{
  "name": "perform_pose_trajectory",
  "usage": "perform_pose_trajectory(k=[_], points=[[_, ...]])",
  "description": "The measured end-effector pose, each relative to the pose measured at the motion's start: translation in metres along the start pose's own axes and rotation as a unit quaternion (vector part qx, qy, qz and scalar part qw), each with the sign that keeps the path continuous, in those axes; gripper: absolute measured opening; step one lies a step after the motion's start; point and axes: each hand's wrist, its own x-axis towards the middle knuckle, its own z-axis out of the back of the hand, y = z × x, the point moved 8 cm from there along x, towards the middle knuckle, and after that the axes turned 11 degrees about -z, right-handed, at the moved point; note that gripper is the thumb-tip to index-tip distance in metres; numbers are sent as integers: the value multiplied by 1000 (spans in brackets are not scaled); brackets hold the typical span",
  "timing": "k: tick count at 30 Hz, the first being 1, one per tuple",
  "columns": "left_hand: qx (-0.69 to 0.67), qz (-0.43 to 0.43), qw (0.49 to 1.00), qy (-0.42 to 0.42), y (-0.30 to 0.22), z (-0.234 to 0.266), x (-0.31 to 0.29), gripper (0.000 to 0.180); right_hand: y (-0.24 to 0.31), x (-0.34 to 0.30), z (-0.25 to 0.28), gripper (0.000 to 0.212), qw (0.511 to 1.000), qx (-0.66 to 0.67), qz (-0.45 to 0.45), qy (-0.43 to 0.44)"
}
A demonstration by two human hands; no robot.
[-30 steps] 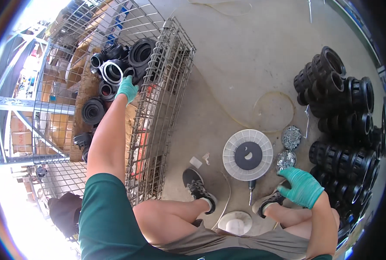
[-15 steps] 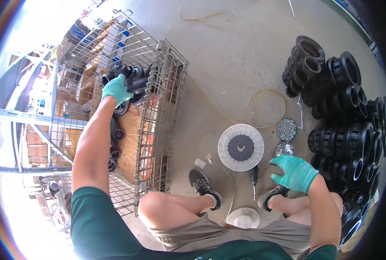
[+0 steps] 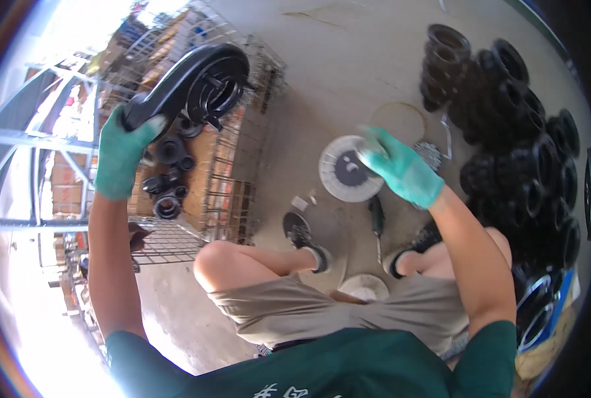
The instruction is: The person retrieves screws and washers from storage bins, carries them to a workstation, fits strainer plates onto pump housings, and fastens them using a pneumatic screwdriver.
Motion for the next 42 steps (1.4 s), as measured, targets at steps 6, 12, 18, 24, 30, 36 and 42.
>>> perform_pose_trajectory(k=[6, 12, 18, 24, 30, 36, 42], points=[[-363, 150, 918, 55, -17, -157, -109, 65, -18, 20, -32, 57, 815, 552, -153, 89], [-525, 390, 754, 59, 37, -325, -202, 43, -62, 23, -2, 45, 883, 403, -236, -42], [-509, 498, 692, 118, 78, -410, -259, 56, -96, 60, -25, 72, 972, 37, -233, 8], [-524, 576, 623, 76, 104, -446, -272, 56, -103, 89, -51, 63, 965, -143, -219, 3], [-495, 541, 667, 132, 105, -460, -260, 67, -101, 107, -65, 66, 903, -360, -233, 14], [-319, 414, 832, 184, 127, -452, -223, 79, -135, 111, -66, 74, 919, -329, -217, 5], [-326, 409, 842, 129, 107, -445, -220, 76, -141, 108, -62, 68, 927, -314, -199, 43]])
